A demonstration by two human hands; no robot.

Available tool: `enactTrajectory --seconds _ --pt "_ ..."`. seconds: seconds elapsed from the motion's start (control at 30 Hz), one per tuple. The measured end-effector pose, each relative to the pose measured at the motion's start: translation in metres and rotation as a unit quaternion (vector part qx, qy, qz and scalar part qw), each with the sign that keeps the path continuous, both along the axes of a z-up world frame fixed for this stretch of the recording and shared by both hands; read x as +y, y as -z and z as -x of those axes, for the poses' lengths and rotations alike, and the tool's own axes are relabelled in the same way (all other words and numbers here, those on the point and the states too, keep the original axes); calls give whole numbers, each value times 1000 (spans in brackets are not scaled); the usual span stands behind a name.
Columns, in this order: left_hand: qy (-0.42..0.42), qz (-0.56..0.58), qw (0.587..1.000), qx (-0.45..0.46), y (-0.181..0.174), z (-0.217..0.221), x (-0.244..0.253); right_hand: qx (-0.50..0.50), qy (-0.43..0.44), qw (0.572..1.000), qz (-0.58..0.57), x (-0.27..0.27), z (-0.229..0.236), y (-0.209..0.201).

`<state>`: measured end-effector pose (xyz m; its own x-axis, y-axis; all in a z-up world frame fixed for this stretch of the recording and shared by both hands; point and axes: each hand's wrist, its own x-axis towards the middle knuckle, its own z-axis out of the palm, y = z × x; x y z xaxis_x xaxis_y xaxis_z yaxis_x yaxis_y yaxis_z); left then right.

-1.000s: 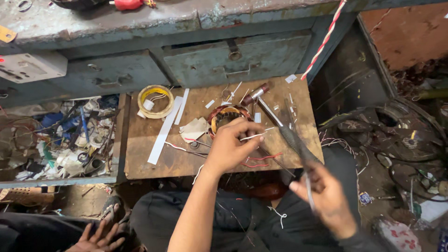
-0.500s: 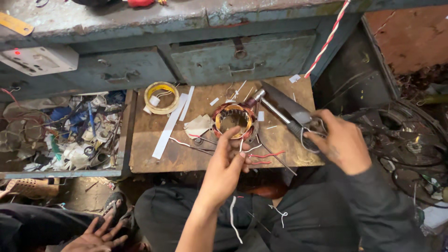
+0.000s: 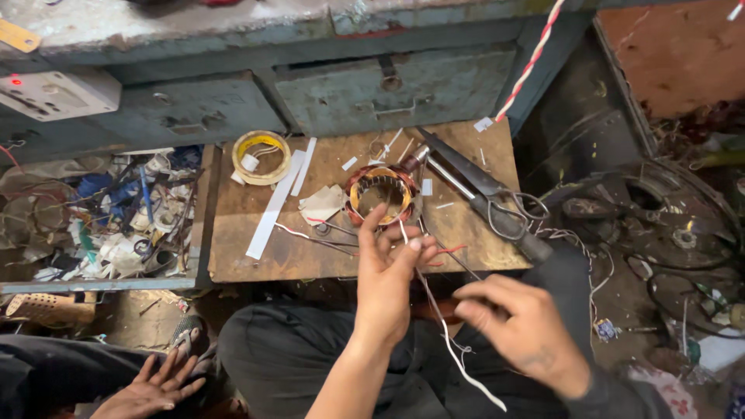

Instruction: The person sits on the floor and works on a circular electrical component, likely a motor stator. They use pliers to strip the insulation from red and white wires and then twist the exposed ends together by hand.

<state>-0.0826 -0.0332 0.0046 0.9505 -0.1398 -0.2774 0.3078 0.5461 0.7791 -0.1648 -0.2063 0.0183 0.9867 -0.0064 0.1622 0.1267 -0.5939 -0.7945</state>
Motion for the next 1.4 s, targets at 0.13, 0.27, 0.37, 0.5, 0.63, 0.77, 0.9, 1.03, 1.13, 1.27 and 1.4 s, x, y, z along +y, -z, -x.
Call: enactTrajectory --seconds 0.13,0.27,0.37,0.5,0.63,0.77,0.9,1.03,1.13,1.27,1.4 --pt "-11 -30 999 -20 -6 5 -12 187 -9 978 -86 13 9 6" --pt "-43 10 999 12 -5 13 -26 205 55 969 -123 17 9 16" --pt "-75 34 997 5 1 16 -34 195 7 971 -135 19 11 29" --pt "-81 -26 993 -78 18 37 -35 129 50 972 -191 14 14 45" --pt "48 -109 993 -9 33 58 -38 176 98 930 -307 9 12 55" --pt "102 -10 993 60 40 61 -40 191 131 937 -263 16 17 60" --pt "61 38 994 78 38 46 -44 179 98 945 -258 24 23 58" --pt "14 56 997 58 36 37 -48 181 78 942 -273 28 24 53" --pt "9 74 995 61 39 36 -50 181 71 945 -263 29 25 55" --pt "-7 74 995 61 42 34 -54 180 60 949 -251 27 24 60" --pt "-11 82 995 61 47 32 -55 167 44 963 -207 27 27 68"
